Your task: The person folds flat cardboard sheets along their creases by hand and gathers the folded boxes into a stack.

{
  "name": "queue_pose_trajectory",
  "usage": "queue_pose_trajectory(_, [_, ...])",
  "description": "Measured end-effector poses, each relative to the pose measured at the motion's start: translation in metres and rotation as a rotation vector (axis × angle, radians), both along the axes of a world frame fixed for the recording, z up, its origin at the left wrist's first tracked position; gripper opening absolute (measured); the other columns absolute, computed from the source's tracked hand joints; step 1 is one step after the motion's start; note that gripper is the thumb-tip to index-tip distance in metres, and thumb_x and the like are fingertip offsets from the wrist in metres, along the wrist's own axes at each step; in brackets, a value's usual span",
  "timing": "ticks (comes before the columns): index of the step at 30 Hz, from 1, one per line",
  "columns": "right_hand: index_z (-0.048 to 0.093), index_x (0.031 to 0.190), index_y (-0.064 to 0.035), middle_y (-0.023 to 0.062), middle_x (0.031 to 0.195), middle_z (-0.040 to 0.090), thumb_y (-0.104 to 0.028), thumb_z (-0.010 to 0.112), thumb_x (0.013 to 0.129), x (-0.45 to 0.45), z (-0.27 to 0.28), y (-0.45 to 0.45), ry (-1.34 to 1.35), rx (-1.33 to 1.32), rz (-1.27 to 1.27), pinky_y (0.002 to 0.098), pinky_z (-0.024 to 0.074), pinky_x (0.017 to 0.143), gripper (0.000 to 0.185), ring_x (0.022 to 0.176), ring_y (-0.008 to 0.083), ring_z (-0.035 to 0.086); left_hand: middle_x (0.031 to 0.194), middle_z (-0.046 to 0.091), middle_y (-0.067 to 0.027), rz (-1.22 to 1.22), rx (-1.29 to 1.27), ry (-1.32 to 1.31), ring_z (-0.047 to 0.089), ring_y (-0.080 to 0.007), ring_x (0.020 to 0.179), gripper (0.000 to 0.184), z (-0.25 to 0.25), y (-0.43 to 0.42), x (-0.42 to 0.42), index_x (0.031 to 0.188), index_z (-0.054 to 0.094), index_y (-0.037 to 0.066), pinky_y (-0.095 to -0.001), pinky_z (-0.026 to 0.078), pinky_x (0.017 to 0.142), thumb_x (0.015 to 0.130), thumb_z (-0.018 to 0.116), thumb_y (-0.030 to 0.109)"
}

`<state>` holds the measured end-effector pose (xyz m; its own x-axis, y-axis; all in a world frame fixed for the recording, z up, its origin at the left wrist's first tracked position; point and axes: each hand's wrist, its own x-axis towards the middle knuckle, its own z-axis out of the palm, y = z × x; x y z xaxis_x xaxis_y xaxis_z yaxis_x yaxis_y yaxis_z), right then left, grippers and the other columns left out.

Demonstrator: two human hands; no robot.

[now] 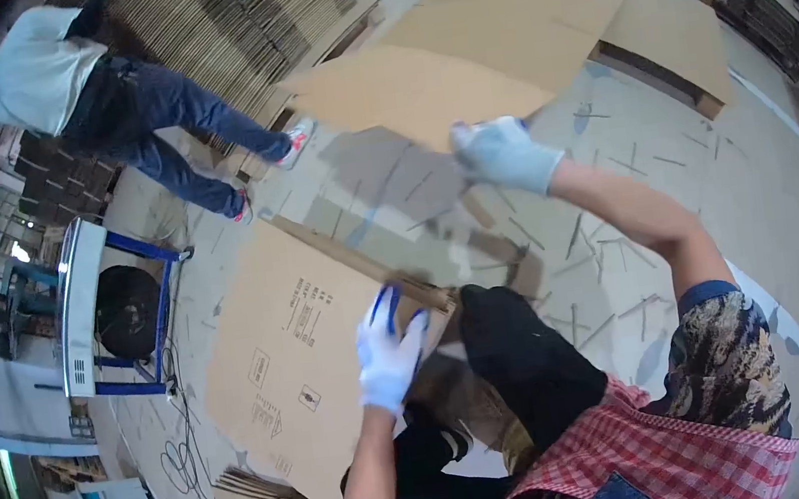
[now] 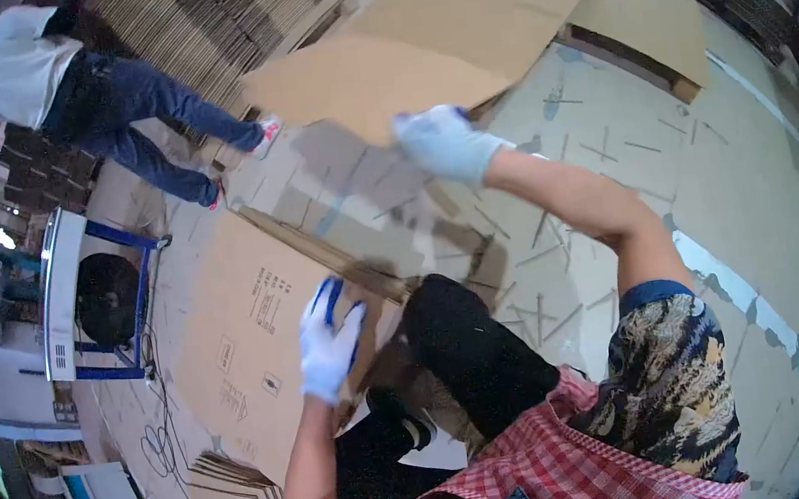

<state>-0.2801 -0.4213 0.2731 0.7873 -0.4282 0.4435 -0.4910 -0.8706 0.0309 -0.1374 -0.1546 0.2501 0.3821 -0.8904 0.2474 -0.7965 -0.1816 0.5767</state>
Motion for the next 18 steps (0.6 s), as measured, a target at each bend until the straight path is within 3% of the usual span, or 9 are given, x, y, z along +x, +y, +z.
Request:
queue_pose_trajectory(1, [0.051, 0.093, -0.0001, 0.0144, 0.076, 0.062, -0.034, 0.058, 0.080, -0.007, 0.060, 0.063, 0.191, 0.215, 0.040, 0.0397, 0.0490, 0.053, 0.037, 0.066, 0.0283, 0.063, 0.111, 0.060, -0.0140, 0.021, -0.282, -0.042, 0.058, -0.0273, 0.098, 0.044, -0.019, -0.046, -0.039, 0.116, 0.055, 0.001, -0.0370, 0.044, 0.087, 0.079, 0.065, 0.023])
queue_pose_trajectory(4, [0.055, 0.100, -0.0035, 0.0119, 0.080, 0.064, -0.031, 0.062, 0.079, -0.034, 0.075, 0.140, -0.102, 0.365, 0.395, 0.0376, 0.0505, 0.058, 0.035, 0.068, 0.0271, 0.064, 0.104, 0.061, -0.0090, -0.180, 0.487, 0.087, 0.056, -0.0190, 0.091, 0.044, -0.037, -0.077, -0.057, 0.122, 0.052, 0.003, -0.0338, 0.045, 0.081, 0.084, 0.061, 0.023])
queue_pose_trajectory(6, [0.059, 0.108, -0.0060, 0.0130, 0.089, 0.065, -0.025, 0.067, 0.075, -0.059, 0.061, 0.165, -0.538, 0.233, 0.772, 0.0326, 0.0514, 0.063, 0.038, 0.071, 0.0244, 0.065, 0.100, 0.060, -0.0053, 0.221, -0.368, 1.396, 0.052, -0.0141, 0.085, 0.039, -0.081, -0.060, -0.052, 0.123, 0.051, 0.003, -0.0312, 0.045, 0.074, 0.089, 0.057, 0.021])
queue_pose_trajectory(8, [0.060, 0.113, -0.0040, 0.0125, 0.096, 0.065, -0.021, 0.066, 0.079, -0.093, 0.049, 0.159, -0.298, 0.737, 0.516, 0.0273, 0.0511, 0.065, 0.038, 0.074, 0.0179, 0.065, 0.107, 0.059, -0.0066, 0.301, -0.521, 1.383, 0.054, -0.0160, 0.094, 0.033, -0.054, -0.015, -0.049, 0.119, 0.053, 0.003, -0.0313, 0.046, 0.079, 0.089, 0.055, 0.017])
queue_pose_trajectory(10, [0.059, 0.110, -0.0017, 0.0086, 0.078, 0.066, -0.022, 0.061, 0.084, -0.093, 0.001, 0.130, -0.717, 1.311, 0.091, 0.0284, 0.0504, 0.058, 0.033, 0.064, 0.0141, 0.063, 0.110, 0.059, -0.0077, 0.284, -0.658, 1.366, 0.057, -0.0172, 0.099, 0.028, -0.013, 0.037, -0.047, 0.116, 0.053, 0.002, -0.0306, 0.048, 0.081, 0.091, 0.051, 0.015])
queue_pose_trajectory(13, [0.059, 0.111, -0.0011, 0.0056, 0.080, 0.066, -0.022, 0.060, 0.086, -0.080, 0.034, 0.099, -0.587, 1.237, -0.044, 0.0255, 0.0494, 0.059, 0.033, 0.066, 0.0077, 0.061, 0.115, 0.057, -0.0114, 0.286, -0.686, 1.542, 0.056, -0.0236, 0.105, 0.031, 0.017, 0.116, -0.044, 0.117, 0.053, 0.001, -0.0395, 0.046, 0.089, 0.089, 0.052, 0.016])
queue_pose_trajectory(15, [0.056, 0.120, -0.0054, 0.0022, 0.091, 0.064, -0.019, 0.057, 0.088, -0.057, 0.055, 0.094, -0.536, 1.000, 0.119, 0.0211, 0.0460, 0.054, 0.035, 0.067, 0.0055, 0.057, 0.112, 0.058, -0.0123, 0.350, -0.403, 0.394, 0.059, -0.0219, 0.098, 0.028, -0.011, 0.164, -0.045, 0.115, 0.054, 0.000, -0.0331, 0.051, 0.077, 0.086, 0.052, 0.001])
queue_pose_trajectory(17, [0.053, 0.122, -0.0061, 0.0019, 0.093, 0.063, -0.024, 0.057, 0.088, -0.014, 0.059, 0.073, -0.588, 0.792, 0.321, 0.0207, 0.0449, 0.052, 0.039, 0.068, 0.0036, 0.056, 0.119, 0.054, -0.0150, 0.500, -0.661, 1.390, 0.051, -0.0272, 0.112, 0.038, 0.020, 0.196, -0.073, 0.120, 0.050, -0.001, -0.0407, 0.040, 0.097, 0.085, 0.053, 0.013])
queue_pose_trajectory(18, [0.052, 0.123, -0.0072, 0.0034, 0.098, 0.063, -0.029, 0.057, 0.088, 0.009, 0.068, 0.064, -0.553, 0.727, 0.333, 0.0226, 0.0462, 0.056, 0.042, 0.071, 0.0059, 0.057, 0.119, 0.054, -0.0150, 0.509, -0.682, 1.379, 0.051, -0.0272, 0.112, 0.038, 0.009, 0.215, -0.082, 0.120, 0.050, -0.001, -0.0407, 0.040, 0.097, 0.085, 0.053, 0.013])
